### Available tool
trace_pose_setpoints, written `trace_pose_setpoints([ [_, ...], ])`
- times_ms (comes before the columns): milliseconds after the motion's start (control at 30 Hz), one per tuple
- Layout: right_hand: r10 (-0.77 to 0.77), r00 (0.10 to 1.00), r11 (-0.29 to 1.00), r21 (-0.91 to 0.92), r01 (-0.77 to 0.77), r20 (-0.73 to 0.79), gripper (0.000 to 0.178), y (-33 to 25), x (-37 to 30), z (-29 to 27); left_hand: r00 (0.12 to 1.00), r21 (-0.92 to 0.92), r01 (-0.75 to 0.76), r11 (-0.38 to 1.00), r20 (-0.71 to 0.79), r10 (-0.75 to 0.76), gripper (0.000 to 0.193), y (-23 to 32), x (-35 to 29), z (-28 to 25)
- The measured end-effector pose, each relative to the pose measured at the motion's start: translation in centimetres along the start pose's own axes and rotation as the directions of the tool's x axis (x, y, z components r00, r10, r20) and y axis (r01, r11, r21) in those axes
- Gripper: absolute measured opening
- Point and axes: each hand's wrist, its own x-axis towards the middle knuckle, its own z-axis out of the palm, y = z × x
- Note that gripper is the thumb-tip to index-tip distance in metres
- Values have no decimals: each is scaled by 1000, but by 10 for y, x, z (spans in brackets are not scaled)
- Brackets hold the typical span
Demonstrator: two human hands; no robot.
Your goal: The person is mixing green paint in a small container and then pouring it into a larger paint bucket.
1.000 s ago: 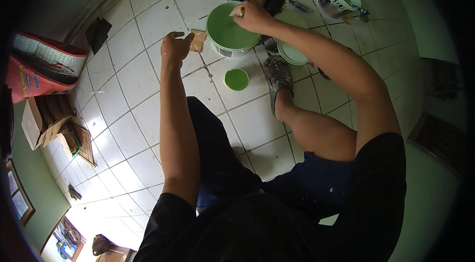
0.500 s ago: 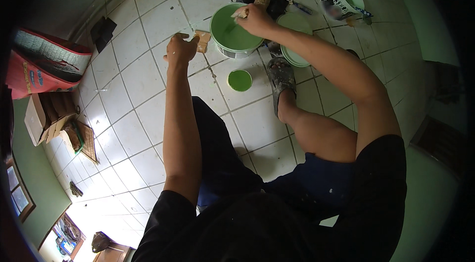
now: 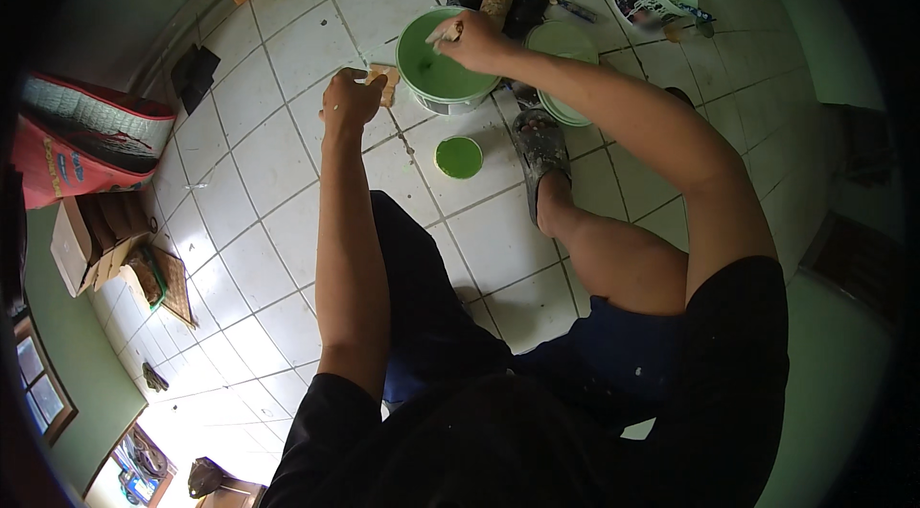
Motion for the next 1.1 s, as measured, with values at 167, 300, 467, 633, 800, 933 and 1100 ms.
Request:
trace_pose_setpoints([
  [167, -1, 1000, 936, -352, -9, -30, 20, 3, 5, -27, 1000, 7, 6, 1000, 5, -6, 45, -4, 3, -2],
  [300, 178, 978, 941, -310, -137, 110, 15, -10, -12, -6, 1000, 7, 22, 1000, 9, -22, 45, -6, 3, -2],
  [467, -14, 991, 995, -98, 27, 132, 18, -21, -10, 17, 1000, 10, 17, 1000, 1, -17, 45, -2, 3, 2],
  [633, -118, 993, 958, -262, 114, -1, 14, -4, 3, -10, 1000, -23, -14, 1000, 21, 15, 45, 6, 0, 6],
  [800, 119, 974, 903, -429, -26, 192, 15, -40, -10, 0, 1000, 0, 27, 1000, -6, -27, 46, -15, 2, -10],
  [933, -78, 988, 967, -231, 108, 136, 17, -39, -16, 20, 1000, -8, 27, 1000, 15, -27, 46, -10, 3, -6],
  [1100, -30, 999, 993, -118, 28, -14, 21, -14, 5, 5, 1000, -33, -4, 999, 25, 5, 47, 1, -1, 2],
])
